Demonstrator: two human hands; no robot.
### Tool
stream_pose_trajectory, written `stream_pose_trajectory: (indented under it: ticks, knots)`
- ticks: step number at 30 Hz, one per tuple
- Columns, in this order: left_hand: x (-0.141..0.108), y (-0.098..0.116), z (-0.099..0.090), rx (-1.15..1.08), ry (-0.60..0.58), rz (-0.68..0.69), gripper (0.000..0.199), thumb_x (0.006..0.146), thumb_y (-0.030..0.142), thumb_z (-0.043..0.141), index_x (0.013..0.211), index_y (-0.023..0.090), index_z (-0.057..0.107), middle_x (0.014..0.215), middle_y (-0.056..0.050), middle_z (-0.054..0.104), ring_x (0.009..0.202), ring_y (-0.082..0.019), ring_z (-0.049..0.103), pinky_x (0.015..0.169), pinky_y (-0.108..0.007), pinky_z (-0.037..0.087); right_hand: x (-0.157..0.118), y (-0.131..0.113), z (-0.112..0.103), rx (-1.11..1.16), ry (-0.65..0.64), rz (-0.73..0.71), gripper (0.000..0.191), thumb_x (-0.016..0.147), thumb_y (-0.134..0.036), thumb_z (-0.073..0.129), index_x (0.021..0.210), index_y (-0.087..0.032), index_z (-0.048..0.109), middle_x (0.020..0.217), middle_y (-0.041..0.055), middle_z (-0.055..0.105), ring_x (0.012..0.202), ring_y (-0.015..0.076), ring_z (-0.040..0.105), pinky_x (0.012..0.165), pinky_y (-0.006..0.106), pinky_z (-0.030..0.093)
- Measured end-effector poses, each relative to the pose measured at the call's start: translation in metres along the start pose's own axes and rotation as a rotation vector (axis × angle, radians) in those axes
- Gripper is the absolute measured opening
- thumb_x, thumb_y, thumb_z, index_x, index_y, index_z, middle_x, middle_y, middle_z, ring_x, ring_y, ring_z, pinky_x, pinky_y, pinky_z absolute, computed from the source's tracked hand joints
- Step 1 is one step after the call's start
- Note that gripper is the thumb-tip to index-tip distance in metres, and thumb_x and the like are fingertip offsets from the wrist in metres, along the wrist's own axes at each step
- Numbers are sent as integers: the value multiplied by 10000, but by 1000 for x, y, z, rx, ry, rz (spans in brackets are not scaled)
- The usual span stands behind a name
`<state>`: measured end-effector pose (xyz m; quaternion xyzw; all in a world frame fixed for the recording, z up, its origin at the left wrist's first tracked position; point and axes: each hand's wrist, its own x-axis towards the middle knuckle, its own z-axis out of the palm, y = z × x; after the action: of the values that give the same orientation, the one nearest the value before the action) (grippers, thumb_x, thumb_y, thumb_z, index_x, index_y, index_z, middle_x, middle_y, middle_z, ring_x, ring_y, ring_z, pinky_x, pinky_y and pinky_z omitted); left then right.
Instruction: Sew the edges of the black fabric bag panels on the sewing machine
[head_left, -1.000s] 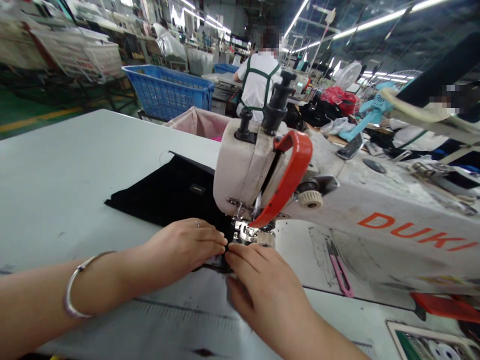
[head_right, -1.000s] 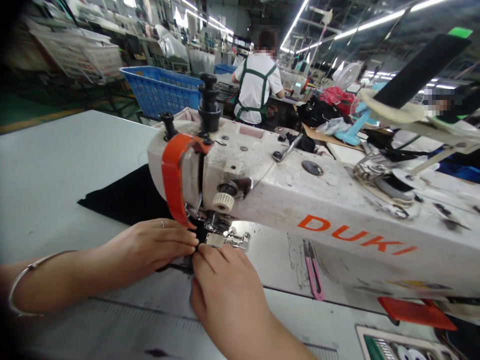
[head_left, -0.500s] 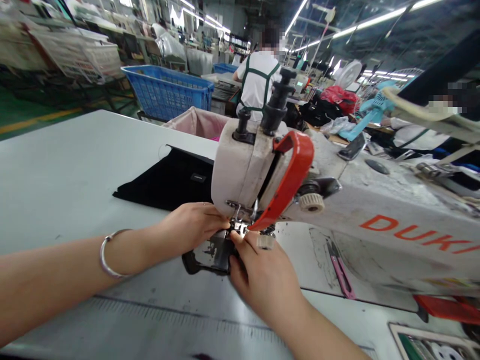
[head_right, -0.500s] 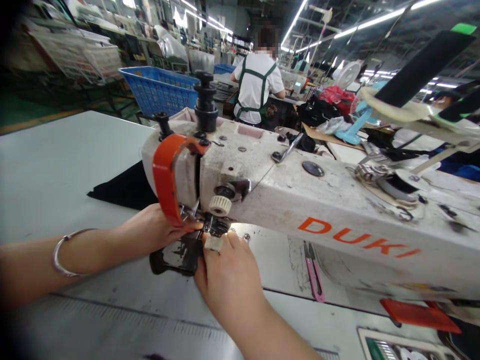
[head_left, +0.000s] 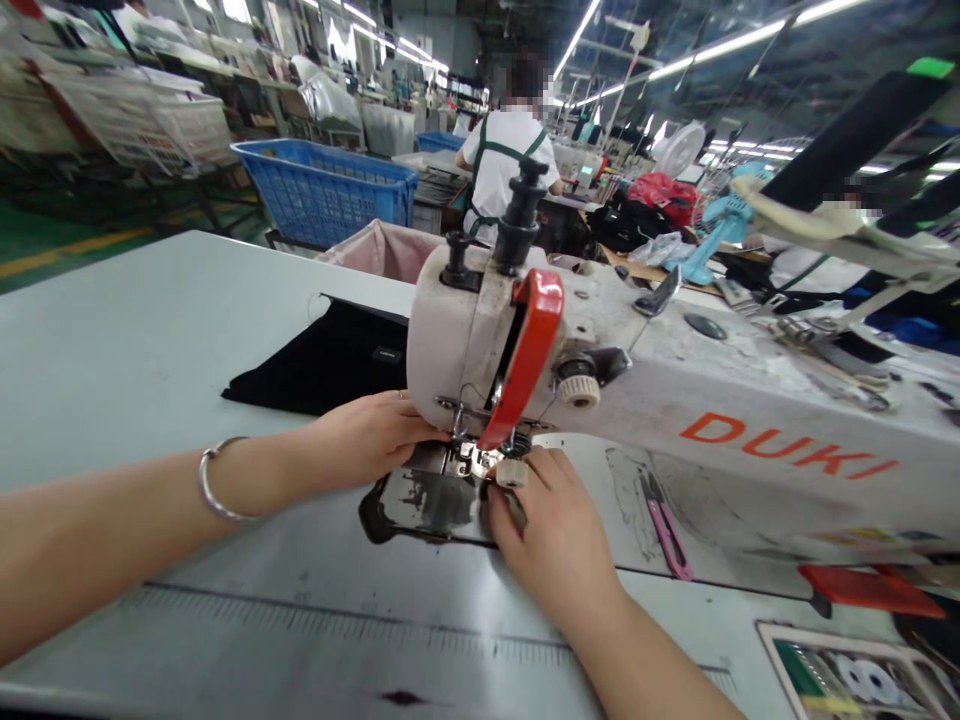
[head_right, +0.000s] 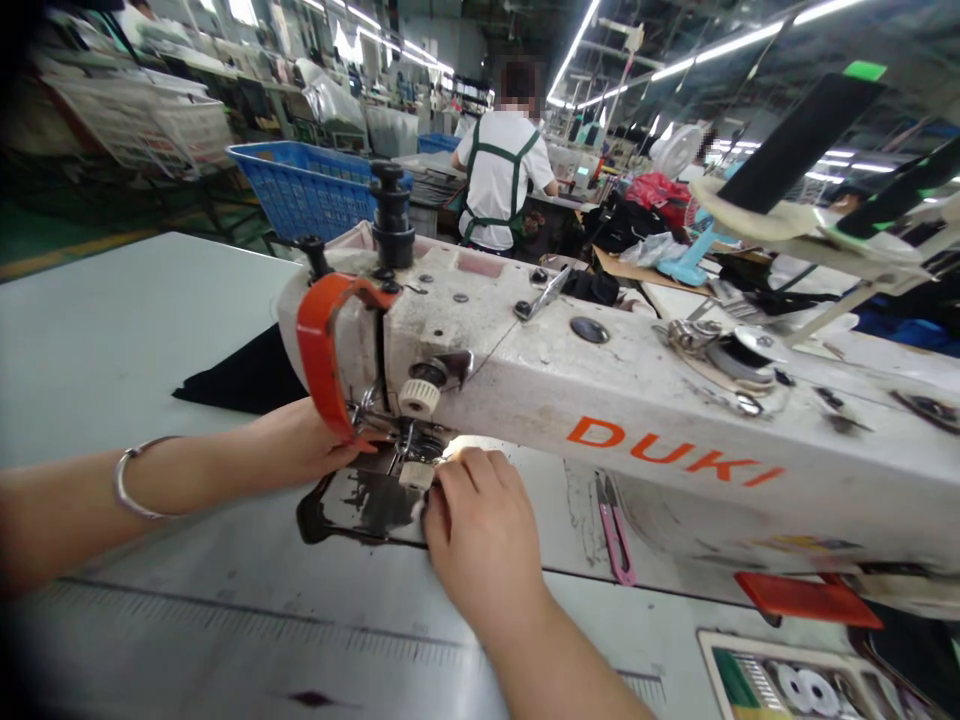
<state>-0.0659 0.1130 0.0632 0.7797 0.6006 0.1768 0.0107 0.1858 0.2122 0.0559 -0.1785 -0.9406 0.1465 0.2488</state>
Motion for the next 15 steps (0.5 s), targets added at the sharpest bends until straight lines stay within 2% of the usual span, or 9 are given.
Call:
stream_pose_trajectory:
  ticks: [3, 6, 8, 11, 13, 15]
  knots:
    - [0, -6, -6, 17, -72, 32, 487, 905, 16, 474, 1292, 195, 709, 1326, -85, 720, 1332, -256, 612, 1220, -461, 434, -1, 1, -3, -56, -83, 20, 130, 911, -112, 614, 1003, -162, 691, 962, 95, 664, 942, 312, 559, 842, 467, 486]
    - [3, -1, -16, 33, -150, 19, 430, 895, 25, 464, 1194, 168, 738, 1253, -112, 743, 1276, -296, 642, 1191, -505, 451, -1, 3, -3, -35, -117, -4, 91, 926, -109, 632, 965, -174, 683, 943, 82, 666, 938, 300, 559, 835, 442, 483]
    - [4, 10, -23, 7, -216, -60, 405, 871, 33, 471, 1118, 182, 755, 1206, -92, 751, 1198, -289, 678, 1128, -466, 501, 1, 6, -1, -14, -93, -13, 87, 962, -111, 621, 975, -169, 684, 955, 87, 666, 929, 288, 562, 823, 422, 489]
    - [2, 32, -30, -112, -303, -243, 439, 807, 29, 476, 1119, 202, 733, 1167, -56, 736, 1047, -230, 714, 957, -344, 560, 4, 10, 2, -27, -39, 2, 53, 974, -125, 642, 977, -152, 687, 967, 105, 659, 923, 288, 573, 804, 408, 504]
    - [-1, 47, -30, -231, -336, -356, 495, 753, 39, 498, 1180, 206, 686, 1122, -45, 720, 906, -196, 707, 809, -294, 551, 5, 11, 3, -44, -24, -20, 71, 971, -119, 630, 953, -148, 692, 955, 111, 660, 913, 292, 577, 789, 409, 504]
    - [-3, 57, -28, -337, -359, -463, 571, 714, 66, 525, 1253, 214, 637, 1102, -38, 703, 811, -181, 675, 716, -283, 516, 2, 9, 3, -2, -27, -108, 142, 980, -100, 570, 962, -146, 704, 948, 109, 679, 909, 287, 583, 792, 405, 504]
